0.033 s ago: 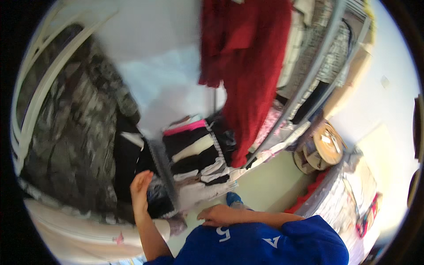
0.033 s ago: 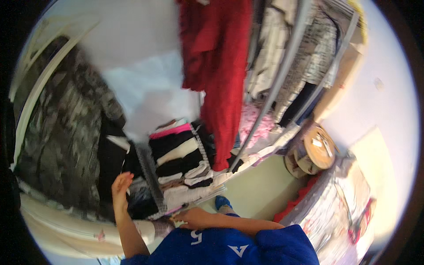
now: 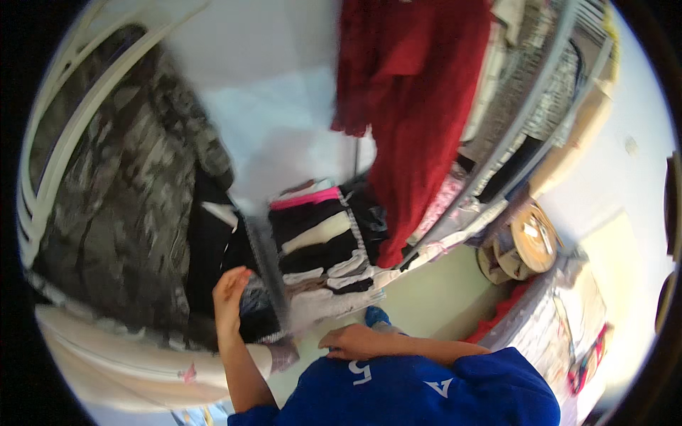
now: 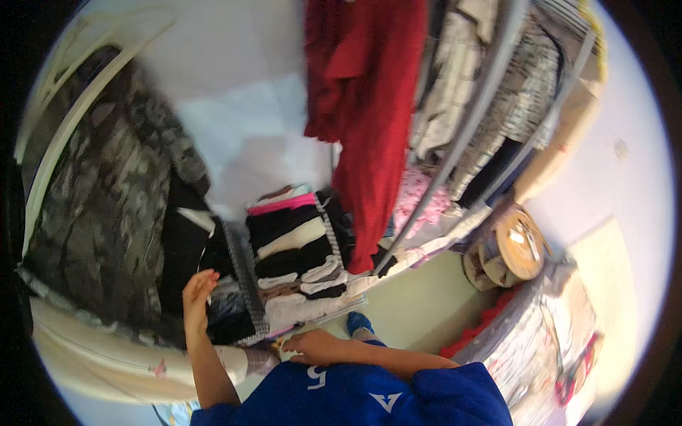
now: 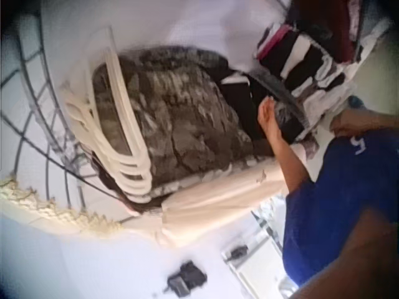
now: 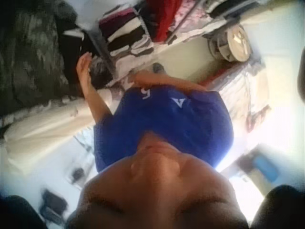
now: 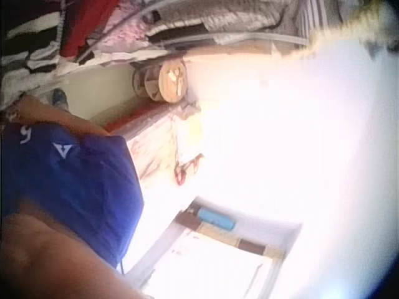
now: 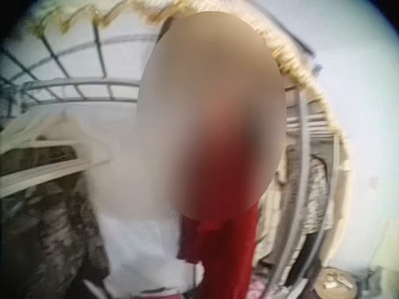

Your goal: The person folds a white blouse on a bed, then removes a white shirt from a hanger and folds it on the bed. The person also picks up a dark garment from a balcony ledge and folds it on the bed.

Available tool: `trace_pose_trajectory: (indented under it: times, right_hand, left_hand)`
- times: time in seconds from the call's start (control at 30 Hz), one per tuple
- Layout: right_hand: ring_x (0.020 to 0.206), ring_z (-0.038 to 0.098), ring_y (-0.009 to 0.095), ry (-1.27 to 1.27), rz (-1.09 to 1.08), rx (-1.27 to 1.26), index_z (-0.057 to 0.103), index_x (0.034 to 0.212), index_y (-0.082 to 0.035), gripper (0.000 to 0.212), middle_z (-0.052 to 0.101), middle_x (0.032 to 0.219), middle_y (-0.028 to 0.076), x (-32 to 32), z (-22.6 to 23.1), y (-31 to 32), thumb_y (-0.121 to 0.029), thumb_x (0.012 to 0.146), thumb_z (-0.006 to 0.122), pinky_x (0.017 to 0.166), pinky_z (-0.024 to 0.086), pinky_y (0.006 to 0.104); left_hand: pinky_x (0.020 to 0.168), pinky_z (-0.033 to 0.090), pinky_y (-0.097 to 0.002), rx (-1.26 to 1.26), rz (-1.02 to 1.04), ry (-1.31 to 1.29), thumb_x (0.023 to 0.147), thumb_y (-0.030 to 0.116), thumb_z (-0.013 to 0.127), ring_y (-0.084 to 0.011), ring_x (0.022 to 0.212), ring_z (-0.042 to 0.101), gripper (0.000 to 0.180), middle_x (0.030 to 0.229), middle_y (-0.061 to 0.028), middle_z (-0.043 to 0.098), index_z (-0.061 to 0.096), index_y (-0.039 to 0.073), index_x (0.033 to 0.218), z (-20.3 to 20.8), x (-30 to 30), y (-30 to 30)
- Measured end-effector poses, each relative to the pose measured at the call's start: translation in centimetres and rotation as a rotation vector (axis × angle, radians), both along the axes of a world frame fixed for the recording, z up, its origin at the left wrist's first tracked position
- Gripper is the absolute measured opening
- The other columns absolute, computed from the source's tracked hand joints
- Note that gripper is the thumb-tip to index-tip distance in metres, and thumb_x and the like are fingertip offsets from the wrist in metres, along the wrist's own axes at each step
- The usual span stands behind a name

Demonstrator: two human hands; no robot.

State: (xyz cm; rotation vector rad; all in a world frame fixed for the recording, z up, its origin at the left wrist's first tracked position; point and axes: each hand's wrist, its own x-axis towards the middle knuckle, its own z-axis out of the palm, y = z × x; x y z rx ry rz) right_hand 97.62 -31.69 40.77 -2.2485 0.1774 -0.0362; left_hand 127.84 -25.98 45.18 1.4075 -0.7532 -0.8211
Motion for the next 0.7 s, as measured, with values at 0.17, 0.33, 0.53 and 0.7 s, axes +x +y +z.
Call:
trace_pose_trajectory:
  times: [0.17,0.33,0.53,0.7]
  right_hand:
    - [0.090,0.066,0.029,0.037,0.161,-0.033,0.061,0.112,-0.010,0.030,0.066,0.104,0.011,0.2,0.7,-3.7,-0.027,0.087,0.065,0.075,0.053,0.0390]
    - [0.092,0.065,0.032,-0.006,0.222,0.033,0.060,0.113,-0.010,0.031,0.065,0.104,0.012,-0.5,-0.3,-7.4,-0.026,0.086,0.064,0.076,0.052,0.0413]
    - [0.095,0.064,0.030,0.215,0.359,0.103,0.060,0.114,-0.009,0.032,0.065,0.108,0.011,-1.4,-3.6,-9.6,-0.030,0.090,0.059,0.078,0.052,0.0417]
    - [0.088,0.066,0.028,0.318,0.348,0.190,0.061,0.113,-0.010,0.029,0.067,0.099,0.012,-1.4,-7.5,-10.9,-0.027,0.089,0.062,0.074,0.052,0.0389]
  left_hand:
    - [0.092,0.046,-0.0262,0.079,0.153,-0.052,0.091,0.002,0.062,-0.0138,0.102,0.062,0.023,0.107,-0.0081,0.067,0.062,0.001,0.114,-0.1,-2.3,2.2]
    - [0.092,0.046,-0.0260,0.133,0.256,-0.077,0.091,0.002,0.061,-0.0144,0.102,0.062,0.023,0.108,-0.0084,0.067,0.062,0.000,0.114,-2.2,-5.3,4.7]
    - [0.091,0.047,-0.0275,0.319,0.306,-0.026,0.088,0.002,0.063,-0.0147,0.099,0.062,0.029,0.110,-0.0083,0.066,0.061,0.000,0.117,-5.3,-11.9,7.1]
    - [0.086,0.050,-0.0278,0.476,0.381,-0.080,0.085,-0.001,0.065,-0.0125,0.091,0.063,0.028,0.106,-0.0081,0.068,0.063,0.000,0.113,-7.5,-16.2,8.4]
